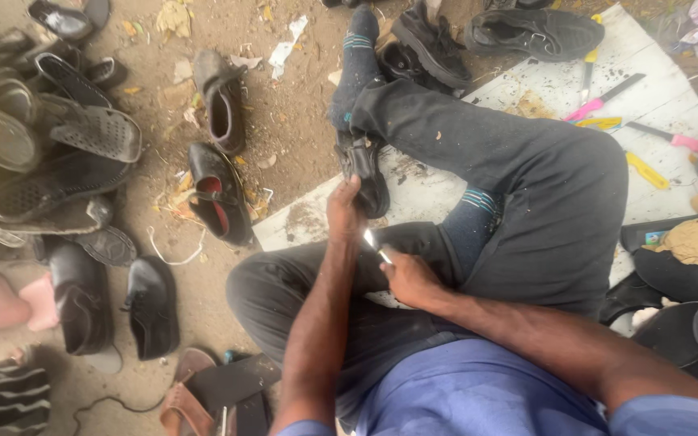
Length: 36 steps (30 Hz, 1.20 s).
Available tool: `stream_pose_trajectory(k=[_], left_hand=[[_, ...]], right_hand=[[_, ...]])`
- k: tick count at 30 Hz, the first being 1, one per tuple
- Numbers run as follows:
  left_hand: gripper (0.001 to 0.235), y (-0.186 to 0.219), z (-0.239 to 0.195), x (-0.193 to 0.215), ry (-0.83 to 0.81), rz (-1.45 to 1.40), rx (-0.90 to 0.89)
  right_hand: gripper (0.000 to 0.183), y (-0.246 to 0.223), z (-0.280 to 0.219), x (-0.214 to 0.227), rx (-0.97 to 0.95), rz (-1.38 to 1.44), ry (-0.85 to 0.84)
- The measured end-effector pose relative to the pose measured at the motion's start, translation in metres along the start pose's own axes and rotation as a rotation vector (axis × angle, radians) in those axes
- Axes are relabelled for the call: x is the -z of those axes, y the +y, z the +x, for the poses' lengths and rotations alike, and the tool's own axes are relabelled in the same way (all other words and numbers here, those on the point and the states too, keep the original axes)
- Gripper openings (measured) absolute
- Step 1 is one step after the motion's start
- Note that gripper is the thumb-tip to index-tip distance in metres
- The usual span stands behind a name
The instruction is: The person sits on the ground and uses a knife to scrape and clean the sole of a black shoe. They hold the shoe with one hand and scrape the sole with the other, occasionally turning the shoe to access different areas. The person also picks up and places down other shoes from a pile nearby.
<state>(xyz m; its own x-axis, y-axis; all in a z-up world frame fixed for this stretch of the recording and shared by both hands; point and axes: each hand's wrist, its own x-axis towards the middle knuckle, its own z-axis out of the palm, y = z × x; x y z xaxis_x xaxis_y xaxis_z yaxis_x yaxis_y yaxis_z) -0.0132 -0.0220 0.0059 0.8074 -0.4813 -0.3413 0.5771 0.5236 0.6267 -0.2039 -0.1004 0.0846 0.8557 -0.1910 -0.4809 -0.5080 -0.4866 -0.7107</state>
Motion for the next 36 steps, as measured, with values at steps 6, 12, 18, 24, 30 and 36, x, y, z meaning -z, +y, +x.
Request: stream_pose_trajectory(k=[6, 12, 18, 24, 30, 36], left_hand=[[0.035, -0.003, 0.007, 0.016, -0.008, 0.079, -0.027], [0.032, 0.001, -0.008, -0.011, 0.020, 0.044, -0.046], [0.025, -0.005, -0.008, -0.013, 0.022, 0.103, -0.090], [0.022, -0.010, -0.005, -0.009, -0.001, 0.081, -0.065], [0.019, -0.003, -0.007, -0.012, 0.008, 0.078, -0.073], [0.014, -0.023, 0.000, 0.000, 0.000, -0.032, -0.070]], right_hand=[[0.045, 0.010, -0.030, 0.062, -0.021, 0.054, 0.118], [0.025, 0.008, 0.063, 0.052, 0.118, -0.107, 0.272], [0.022, -0.015, 0.072, 0.047, 0.051, -0.014, 0.296], [0.023, -0.019, 0.078, 0.045, 0.022, -0.082, 0.161], [0.025, -0.003, 0.034, 0.025, 0.098, -0.043, 0.181], [0.019, 0.007, 0.069, 0.031, 0.058, -0.077, 0.196]])
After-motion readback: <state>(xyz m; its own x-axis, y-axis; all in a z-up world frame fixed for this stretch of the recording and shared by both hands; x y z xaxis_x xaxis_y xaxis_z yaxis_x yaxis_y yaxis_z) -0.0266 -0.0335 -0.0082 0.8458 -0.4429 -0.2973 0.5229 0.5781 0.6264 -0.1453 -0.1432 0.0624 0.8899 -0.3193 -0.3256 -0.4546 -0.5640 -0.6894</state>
